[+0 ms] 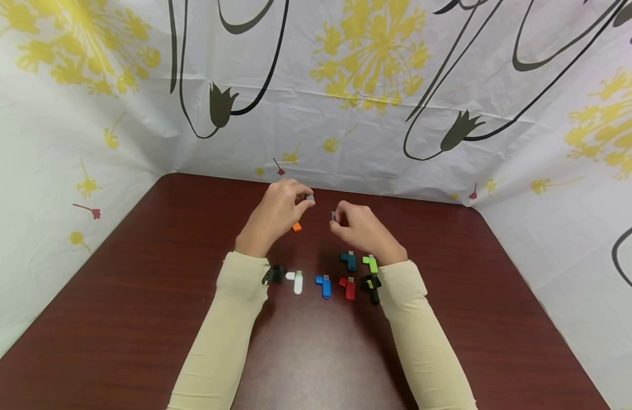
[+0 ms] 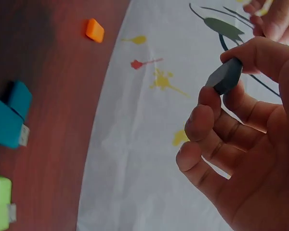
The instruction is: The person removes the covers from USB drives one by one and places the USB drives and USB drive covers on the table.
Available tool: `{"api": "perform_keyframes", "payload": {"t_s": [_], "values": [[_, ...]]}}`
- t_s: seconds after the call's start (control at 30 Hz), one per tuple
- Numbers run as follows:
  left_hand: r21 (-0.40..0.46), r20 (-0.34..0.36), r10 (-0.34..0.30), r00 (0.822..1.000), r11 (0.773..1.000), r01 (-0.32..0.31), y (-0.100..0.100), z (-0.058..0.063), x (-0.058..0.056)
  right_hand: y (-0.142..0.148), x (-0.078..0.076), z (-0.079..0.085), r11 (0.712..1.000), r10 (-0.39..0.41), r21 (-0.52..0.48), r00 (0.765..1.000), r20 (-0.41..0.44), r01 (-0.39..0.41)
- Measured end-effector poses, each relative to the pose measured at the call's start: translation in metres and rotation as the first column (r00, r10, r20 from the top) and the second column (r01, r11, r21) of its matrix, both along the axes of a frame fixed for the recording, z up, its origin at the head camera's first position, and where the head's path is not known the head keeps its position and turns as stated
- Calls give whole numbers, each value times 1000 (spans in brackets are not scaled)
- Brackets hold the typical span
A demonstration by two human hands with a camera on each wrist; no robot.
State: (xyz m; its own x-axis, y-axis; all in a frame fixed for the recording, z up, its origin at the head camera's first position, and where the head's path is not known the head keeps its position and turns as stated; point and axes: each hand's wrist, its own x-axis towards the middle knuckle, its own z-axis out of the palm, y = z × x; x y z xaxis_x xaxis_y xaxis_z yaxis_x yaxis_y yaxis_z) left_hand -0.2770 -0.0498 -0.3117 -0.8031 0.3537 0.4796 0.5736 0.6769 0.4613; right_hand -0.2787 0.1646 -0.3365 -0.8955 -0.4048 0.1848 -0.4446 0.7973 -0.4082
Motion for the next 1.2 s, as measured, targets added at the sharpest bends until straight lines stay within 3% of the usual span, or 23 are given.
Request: {"api": "perform_keyframes", "payload": {"t_s": [0.33, 0.57, 0.97, 1.2], "values": [[7, 11, -21, 1000, 1000, 21, 0, -2, 0, -22, -4, -24, 992, 7, 121, 987, 162, -27], [17, 32, -20, 999, 1000, 19, -1, -3, -1, -29, -4, -39, 963, -44, 267, 960, 275, -32], [17, 28, -24, 999, 1000, 23, 1, -3, -1, -43, -3, -55, 903, -107, 430, 960, 257, -15], [20, 21, -33, 999, 999, 32, 1, -3, -2, -48, -1, -56, 903, -135, 429, 962, 239, 20]]}}
